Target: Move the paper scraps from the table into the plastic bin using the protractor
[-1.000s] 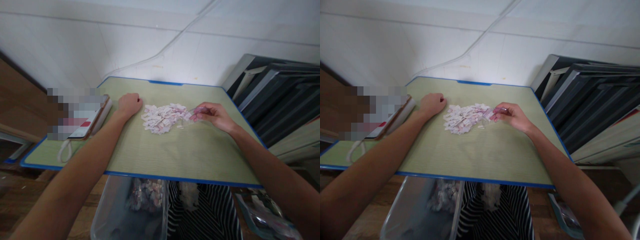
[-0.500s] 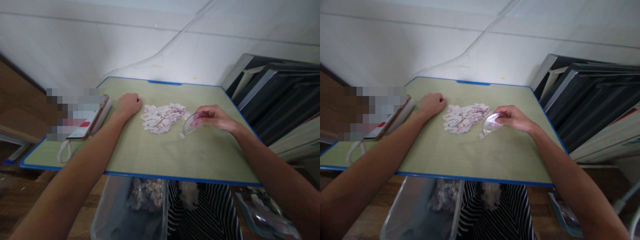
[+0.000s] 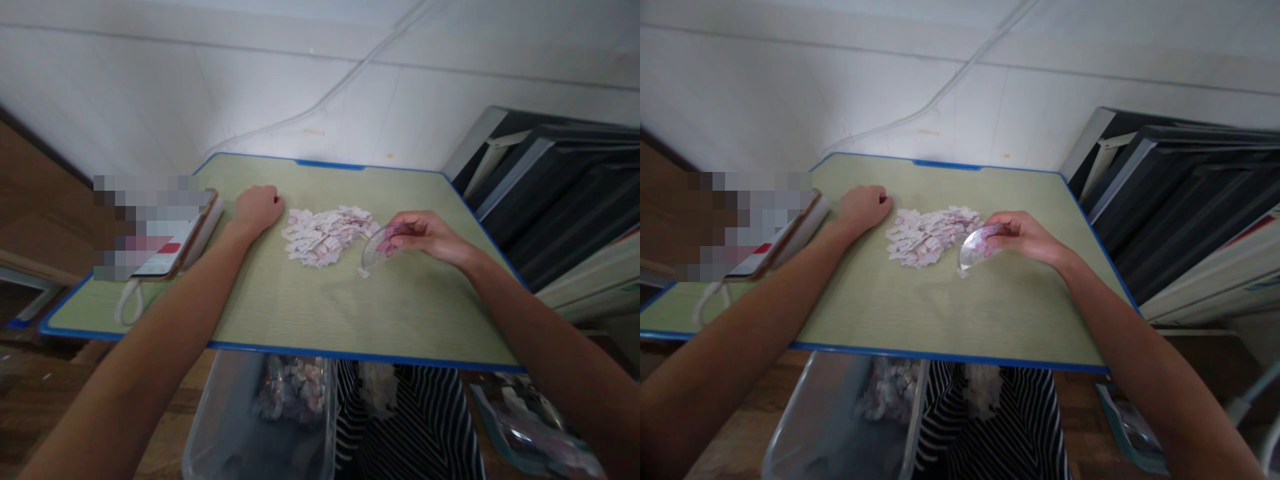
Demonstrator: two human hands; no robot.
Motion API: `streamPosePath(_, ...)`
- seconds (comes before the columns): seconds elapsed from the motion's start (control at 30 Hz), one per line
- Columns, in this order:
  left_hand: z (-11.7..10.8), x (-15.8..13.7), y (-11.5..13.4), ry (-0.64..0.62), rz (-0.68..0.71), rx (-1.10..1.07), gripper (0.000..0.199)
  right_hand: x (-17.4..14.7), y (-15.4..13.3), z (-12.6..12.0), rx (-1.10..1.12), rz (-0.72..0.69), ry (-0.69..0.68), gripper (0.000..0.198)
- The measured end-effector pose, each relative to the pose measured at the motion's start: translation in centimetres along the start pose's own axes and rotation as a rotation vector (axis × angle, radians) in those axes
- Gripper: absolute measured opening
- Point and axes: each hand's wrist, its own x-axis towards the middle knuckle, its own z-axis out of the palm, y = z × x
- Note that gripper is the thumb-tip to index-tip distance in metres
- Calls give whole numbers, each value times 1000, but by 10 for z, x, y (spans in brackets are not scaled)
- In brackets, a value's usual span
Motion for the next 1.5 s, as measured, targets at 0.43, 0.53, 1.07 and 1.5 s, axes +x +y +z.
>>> streamPosePath(0.43,-1,-2,0,2,-11,-2,50,5,1,-2,-115,71,-108,31)
streamPosePath(0.53,-2,-2,1,-7,-14,-3,50,2,-2,-4,-162,70,-184,24)
streamPosePath(1.07,-1,-1,0,-8,-10,-13,49,-11,-28,12,-272,116,-743,8)
streamPosePath(1.5,1,0,0,5,-21,10,47,-7,-13,6,-238,132,-861,19)
